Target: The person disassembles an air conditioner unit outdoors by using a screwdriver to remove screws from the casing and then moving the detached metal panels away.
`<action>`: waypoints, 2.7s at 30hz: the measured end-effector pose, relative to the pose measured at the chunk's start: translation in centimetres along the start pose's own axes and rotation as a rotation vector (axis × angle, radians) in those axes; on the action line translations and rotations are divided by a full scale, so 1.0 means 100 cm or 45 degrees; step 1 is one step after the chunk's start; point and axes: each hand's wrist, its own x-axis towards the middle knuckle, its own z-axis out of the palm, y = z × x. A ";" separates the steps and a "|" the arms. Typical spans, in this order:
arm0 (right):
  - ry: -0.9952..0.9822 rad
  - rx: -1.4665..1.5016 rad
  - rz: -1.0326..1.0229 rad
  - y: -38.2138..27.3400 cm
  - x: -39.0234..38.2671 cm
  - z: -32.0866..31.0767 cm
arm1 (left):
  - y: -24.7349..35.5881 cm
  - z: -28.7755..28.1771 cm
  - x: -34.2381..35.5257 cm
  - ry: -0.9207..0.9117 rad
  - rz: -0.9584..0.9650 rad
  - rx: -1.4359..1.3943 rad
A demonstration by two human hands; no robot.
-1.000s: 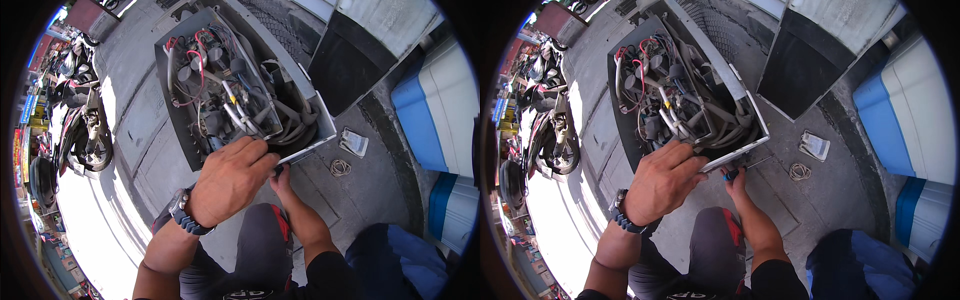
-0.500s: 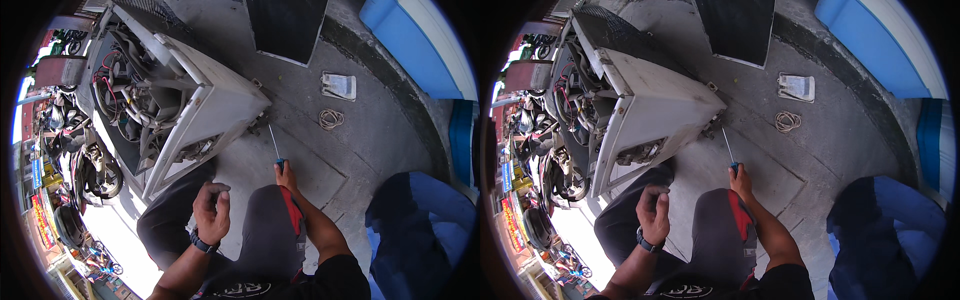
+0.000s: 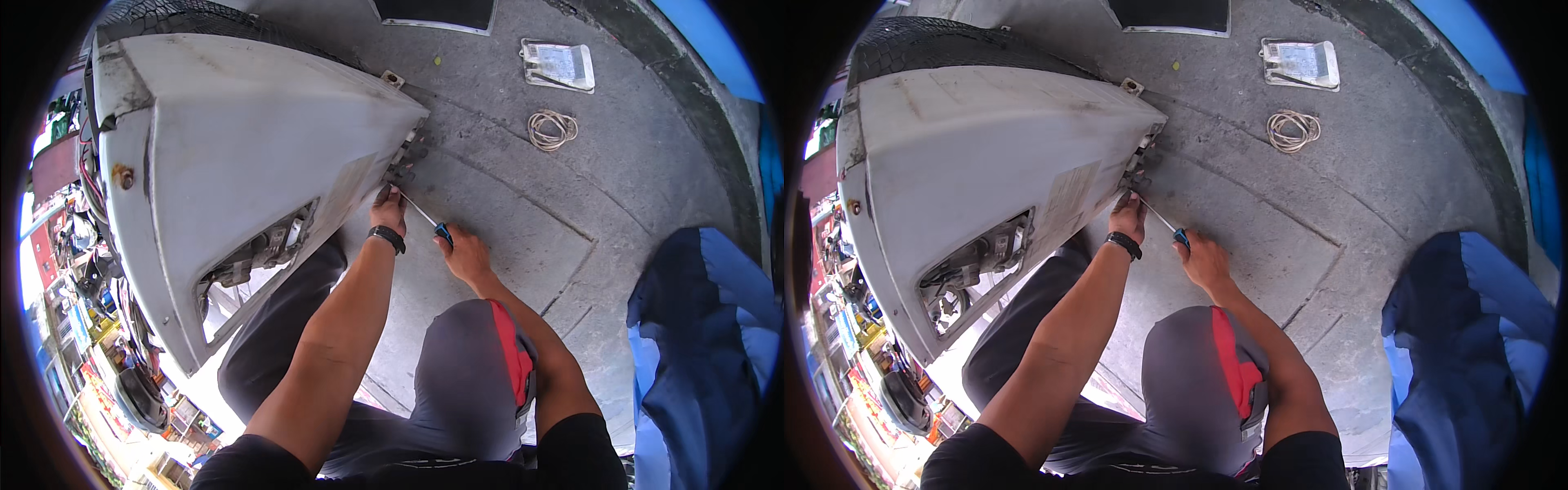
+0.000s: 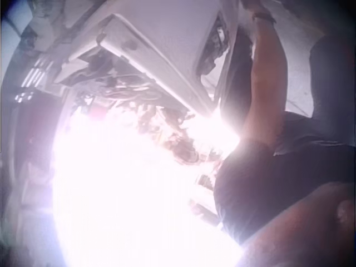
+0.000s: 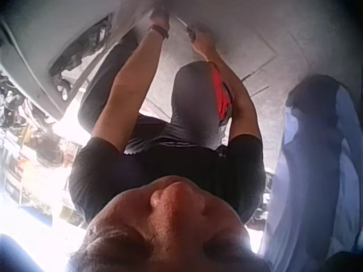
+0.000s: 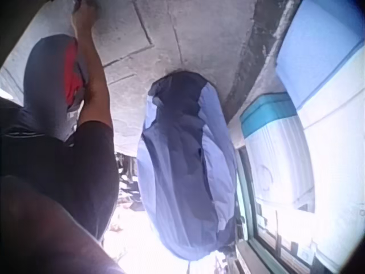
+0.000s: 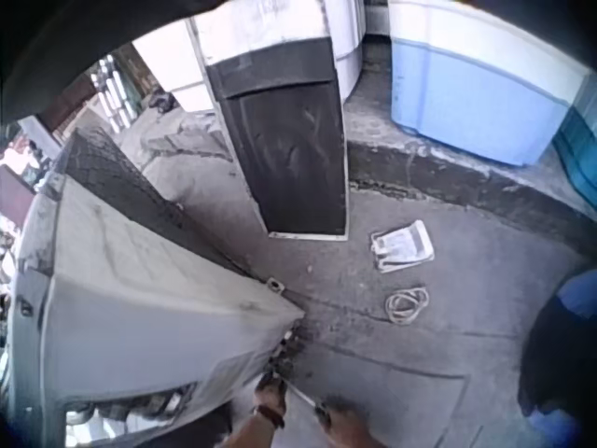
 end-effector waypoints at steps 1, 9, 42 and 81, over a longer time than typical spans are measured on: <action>0.017 0.001 -0.007 0.002 0.001 0.000 | -0.001 0.003 0.003 0.012 0.006 -0.029; -0.123 -0.056 0.037 -0.003 0.010 -0.009 | -0.001 -0.001 0.009 0.035 0.021 -0.174; 0.192 -0.233 -0.113 -0.001 0.014 0.011 | -0.009 0.003 0.016 0.074 -0.105 -0.509; -0.197 2.022 0.122 -0.116 0.118 0.015 | 0.222 -0.110 -0.279 0.037 1.364 1.496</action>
